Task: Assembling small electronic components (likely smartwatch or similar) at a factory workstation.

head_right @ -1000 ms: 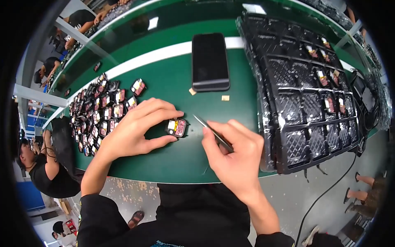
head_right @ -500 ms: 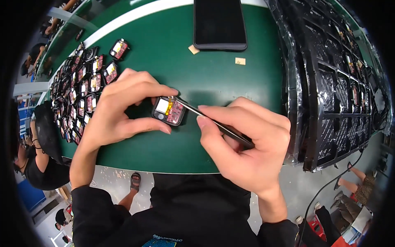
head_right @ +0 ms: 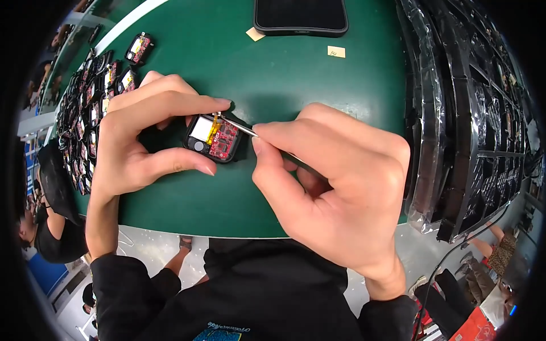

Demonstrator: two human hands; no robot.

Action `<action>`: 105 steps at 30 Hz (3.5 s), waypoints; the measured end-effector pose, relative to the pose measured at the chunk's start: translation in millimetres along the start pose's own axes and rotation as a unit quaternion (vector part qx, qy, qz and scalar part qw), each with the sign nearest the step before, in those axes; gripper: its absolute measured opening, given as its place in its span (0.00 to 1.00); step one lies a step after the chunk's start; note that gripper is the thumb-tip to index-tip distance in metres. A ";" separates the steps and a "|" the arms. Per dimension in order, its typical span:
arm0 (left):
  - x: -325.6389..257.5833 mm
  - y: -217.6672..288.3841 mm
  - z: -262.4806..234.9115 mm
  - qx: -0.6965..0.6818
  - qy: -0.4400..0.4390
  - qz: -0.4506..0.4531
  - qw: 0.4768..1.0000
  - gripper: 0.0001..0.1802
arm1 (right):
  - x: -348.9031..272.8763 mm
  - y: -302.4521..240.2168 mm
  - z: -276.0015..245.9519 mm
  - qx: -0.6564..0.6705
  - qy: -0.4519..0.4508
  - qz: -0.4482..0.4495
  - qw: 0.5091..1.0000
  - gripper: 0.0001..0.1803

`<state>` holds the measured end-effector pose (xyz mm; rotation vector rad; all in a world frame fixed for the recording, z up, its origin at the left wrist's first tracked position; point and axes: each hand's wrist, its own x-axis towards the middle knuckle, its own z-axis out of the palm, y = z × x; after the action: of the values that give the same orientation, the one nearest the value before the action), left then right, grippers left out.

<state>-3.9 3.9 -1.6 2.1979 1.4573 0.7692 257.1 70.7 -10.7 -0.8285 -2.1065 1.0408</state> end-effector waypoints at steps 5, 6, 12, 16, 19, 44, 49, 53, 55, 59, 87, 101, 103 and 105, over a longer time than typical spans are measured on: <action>-0.5 4.8 -1.1 -0.006 0.014 -0.047 0.999 0.39 | 0.0 0.4 -2.8 -0.014 0.005 -0.041 0.999 0.12; -0.4 4.4 -0.6 -0.006 0.013 -0.047 0.999 0.39 | -0.6 1.0 -2.8 -0.034 0.010 -0.054 0.998 0.13; 0.5 3.6 0.5 -0.006 0.022 -0.039 0.999 0.37 | -4.5 3.8 4.5 -0.072 0.044 -0.097 0.992 0.17; 1.2 2.6 -0.5 -0.002 0.018 -0.035 0.999 0.36 | -4.2 3.7 5.9 -0.087 0.041 -0.102 0.990 0.18; 1.2 2.4 -1.0 -0.002 0.017 -0.035 0.999 0.36 | -5.0 3.6 5.8 -0.087 0.042 -0.102 0.990 0.18; 2.6 -7.0 -12.8 -0.034 -0.063 -0.008 0.997 0.40 | 0.3 -0.5 -6.1 0.007 -0.032 -0.028 0.999 0.13; 3.5 -6.0 -10.6 -0.038 -0.060 -0.005 0.997 0.39 | -0.3 0.8 -3.3 0.006 -0.030 -0.031 0.999 0.14; 4.4 -9.3 -11.0 -0.031 -0.061 0.050 0.996 0.37 | -0.7 0.5 -2.9 -0.008 -0.027 -0.050 0.998 0.14; 4.1 -7.5 -10.8 -0.032 -0.064 0.039 0.997 0.36 | -1.9 1.9 -2.8 -0.006 -0.026 -0.049 0.998 0.14; 4.6 -4.1 -10.6 -0.037 -0.058 0.032 0.997 0.35 | -4.2 -0.9 -2.4 -0.041 -0.020 -0.079 0.996 0.14; 286.0 87.0 3.9 -0.007 0.004 0.220 0.976 0.25 | -16.4 15.0 -4.7 0.090 0.057 -0.045 0.993 0.09; 421.1 46.1 62.1 0.064 0.013 0.249 0.966 0.21 | -14.5 16.0 3.1 0.079 0.073 -0.086 0.991 0.08; 388.8 17.7 29.8 0.094 0.071 0.247 0.962 0.20 | -15.7 15.6 -2.9 0.067 0.066 -0.072 0.993 0.09; 341.5 -25.0 -21.4 0.152 0.110 0.209 0.960 0.18 | -15.4 8.5 -6.8 0.073 0.043 -0.057 0.995 0.07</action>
<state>70.0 329.5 77.6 2.7873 1.2905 1.0075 273.7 66.0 -18.6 -0.6623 -1.9545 1.0652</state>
